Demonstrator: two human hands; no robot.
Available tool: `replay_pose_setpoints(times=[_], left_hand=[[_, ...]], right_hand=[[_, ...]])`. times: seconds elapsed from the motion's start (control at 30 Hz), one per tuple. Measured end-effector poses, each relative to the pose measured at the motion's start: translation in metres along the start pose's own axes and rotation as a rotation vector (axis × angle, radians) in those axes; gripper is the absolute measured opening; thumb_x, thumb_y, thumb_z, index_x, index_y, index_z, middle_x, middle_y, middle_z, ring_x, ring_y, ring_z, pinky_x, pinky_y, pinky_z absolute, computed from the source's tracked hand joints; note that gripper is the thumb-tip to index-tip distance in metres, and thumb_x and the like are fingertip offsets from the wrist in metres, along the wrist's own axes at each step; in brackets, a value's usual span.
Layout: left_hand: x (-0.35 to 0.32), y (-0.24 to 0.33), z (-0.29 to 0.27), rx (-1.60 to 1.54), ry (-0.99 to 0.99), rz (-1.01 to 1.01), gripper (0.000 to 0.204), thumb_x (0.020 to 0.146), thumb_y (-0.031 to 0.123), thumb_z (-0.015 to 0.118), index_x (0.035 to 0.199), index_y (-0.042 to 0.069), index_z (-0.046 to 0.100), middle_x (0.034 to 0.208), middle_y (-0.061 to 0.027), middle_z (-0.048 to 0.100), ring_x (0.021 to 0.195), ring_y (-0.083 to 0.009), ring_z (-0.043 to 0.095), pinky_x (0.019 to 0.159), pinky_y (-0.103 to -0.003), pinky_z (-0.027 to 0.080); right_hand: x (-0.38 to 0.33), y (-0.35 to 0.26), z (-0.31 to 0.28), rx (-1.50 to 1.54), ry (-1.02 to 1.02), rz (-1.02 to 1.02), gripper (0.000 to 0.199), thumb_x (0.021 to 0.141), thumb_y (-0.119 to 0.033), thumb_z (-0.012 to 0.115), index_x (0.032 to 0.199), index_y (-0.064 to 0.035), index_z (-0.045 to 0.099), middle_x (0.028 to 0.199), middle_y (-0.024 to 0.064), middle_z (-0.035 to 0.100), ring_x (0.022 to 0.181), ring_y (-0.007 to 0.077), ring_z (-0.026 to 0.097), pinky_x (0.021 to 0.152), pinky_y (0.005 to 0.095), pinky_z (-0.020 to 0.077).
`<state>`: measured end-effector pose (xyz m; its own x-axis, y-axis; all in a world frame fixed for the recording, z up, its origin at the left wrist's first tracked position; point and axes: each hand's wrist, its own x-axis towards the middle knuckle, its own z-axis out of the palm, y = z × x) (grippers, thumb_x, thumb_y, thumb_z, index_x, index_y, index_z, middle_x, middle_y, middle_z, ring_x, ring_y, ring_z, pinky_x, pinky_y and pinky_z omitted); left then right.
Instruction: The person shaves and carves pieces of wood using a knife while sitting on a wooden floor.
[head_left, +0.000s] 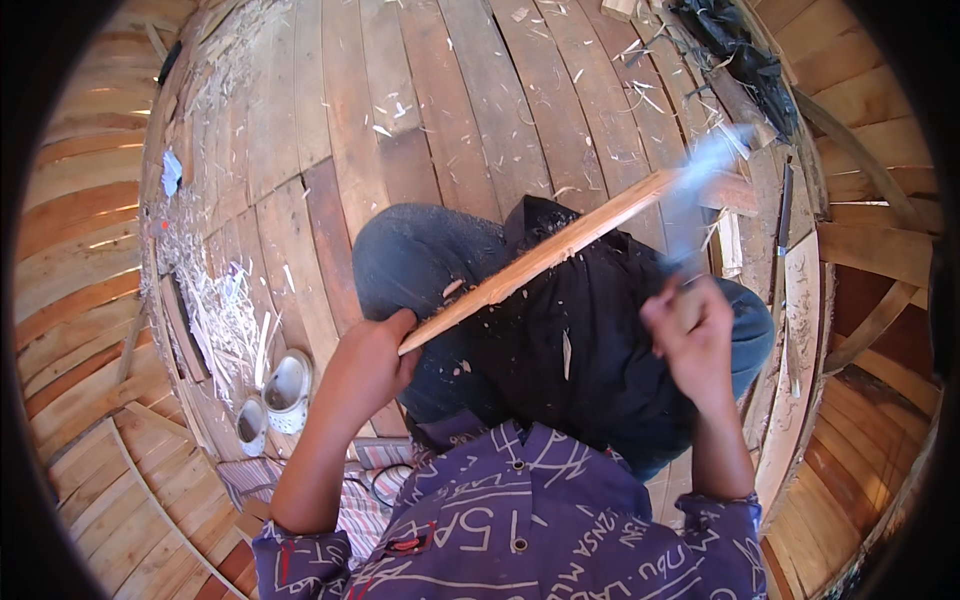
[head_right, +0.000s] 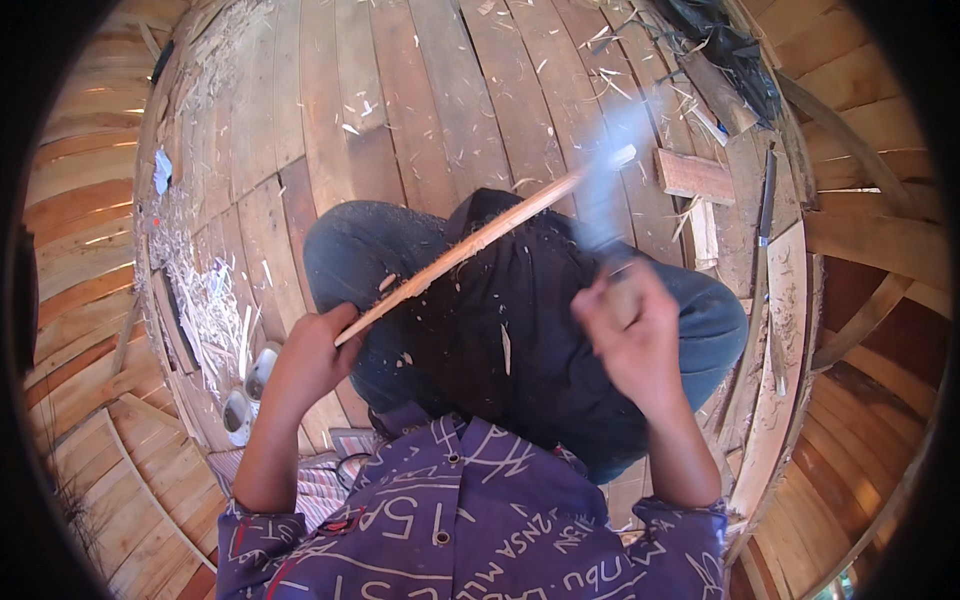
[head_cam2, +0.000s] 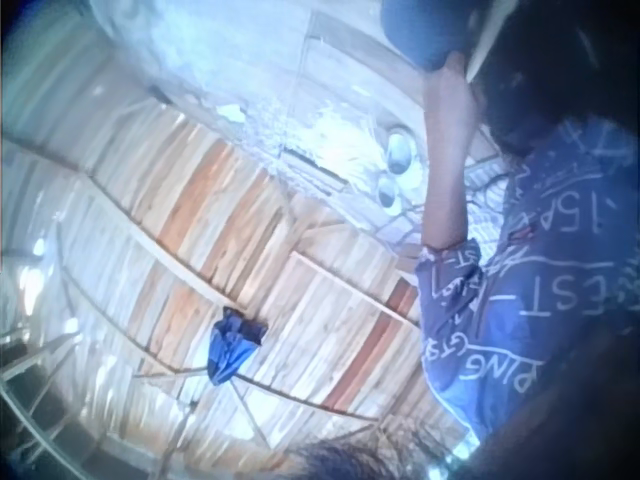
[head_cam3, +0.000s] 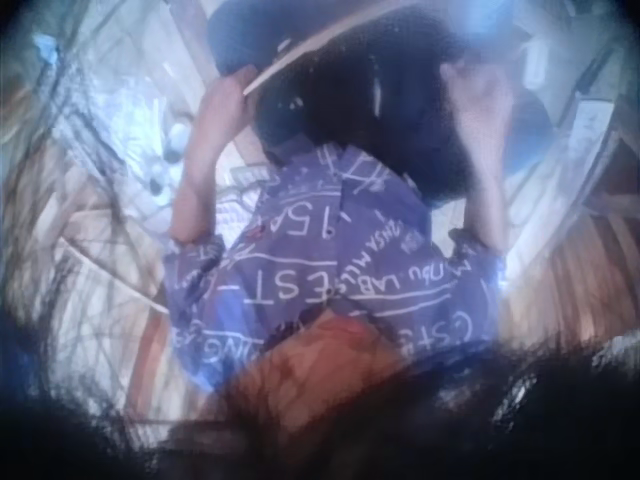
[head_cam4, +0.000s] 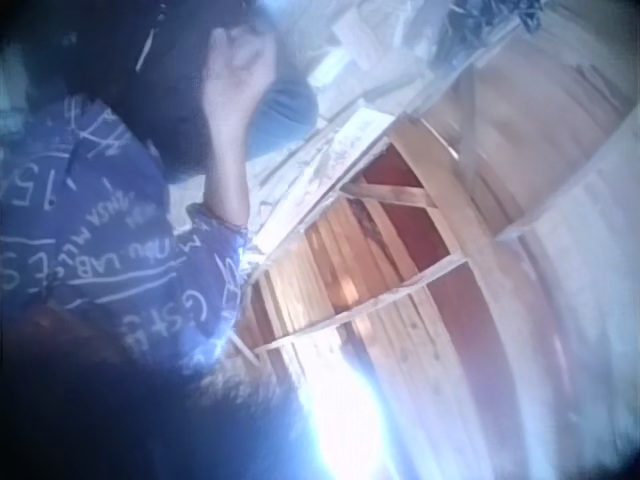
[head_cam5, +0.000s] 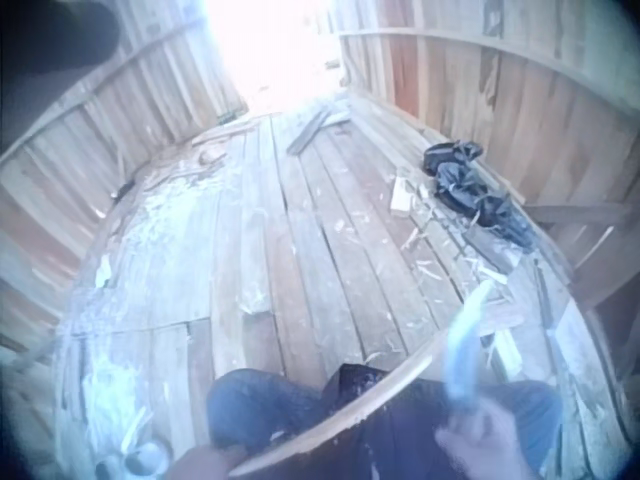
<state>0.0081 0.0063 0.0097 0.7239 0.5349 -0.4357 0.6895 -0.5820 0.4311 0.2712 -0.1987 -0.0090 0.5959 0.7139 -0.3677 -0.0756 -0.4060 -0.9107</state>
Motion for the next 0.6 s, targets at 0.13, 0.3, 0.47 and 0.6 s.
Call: replay_pose_setpoints(times=[0.13,0.3,0.47,0.6], left_hand=[[0.004,0.004,-0.007,0.029,0.001,-0.001,0.013,0.082,0.009,0.065,0.082,0.000,0.055,0.070,-0.0237,0.057,0.072,-0.0440,0.058,0.062,-0.048,0.044],[0.005,0.004,-0.006,0.048,0.013,-0.006,0.013,0.082,0.009,0.065,0.082,0.000,0.055,0.069,-0.0236,0.057,0.071,-0.0441,0.058,0.061,-0.049,0.044],[0.003,0.001,-0.005,0.038,0.028,0.019,0.014,0.081,0.009,0.065,0.081,0.001,0.054,0.068,-0.0233,0.056,0.070,-0.0442,0.057,0.060,-0.049,0.044],[0.003,0.004,-0.006,0.077,0.016,0.008,0.015,0.083,0.010,0.064,0.080,0.001,0.053,0.068,-0.0231,0.056,0.069,-0.0440,0.057,0.059,-0.049,0.043]], right_hand=[[-0.011,0.005,0.011,-0.053,-0.381,-0.019,0.021,0.084,-0.003,0.069,0.090,-0.0060,0.049,0.071,-0.0002,0.054,0.053,0.0036,0.051,0.044,0.0203,0.0391],[0.000,0.005,0.006,0.079,-0.137,-0.114,0.015,0.087,-0.002,0.064,0.090,-0.0046,0.049,0.068,-0.0007,0.053,0.047,0.0050,0.049,0.042,0.0197,0.0390],[0.001,0.007,0.005,0.218,-0.069,-0.067,0.019,0.087,-0.002,0.064,0.091,-0.0058,0.046,0.064,-0.0002,0.047,0.046,0.0052,0.048,0.043,0.0228,0.0394],[-0.008,-0.009,0.010,0.046,-0.578,0.219,0.018,0.085,-0.003,0.067,0.090,-0.0060,0.049,0.064,-0.0027,0.048,0.048,0.0040,0.048,0.042,0.0214,0.0381]])
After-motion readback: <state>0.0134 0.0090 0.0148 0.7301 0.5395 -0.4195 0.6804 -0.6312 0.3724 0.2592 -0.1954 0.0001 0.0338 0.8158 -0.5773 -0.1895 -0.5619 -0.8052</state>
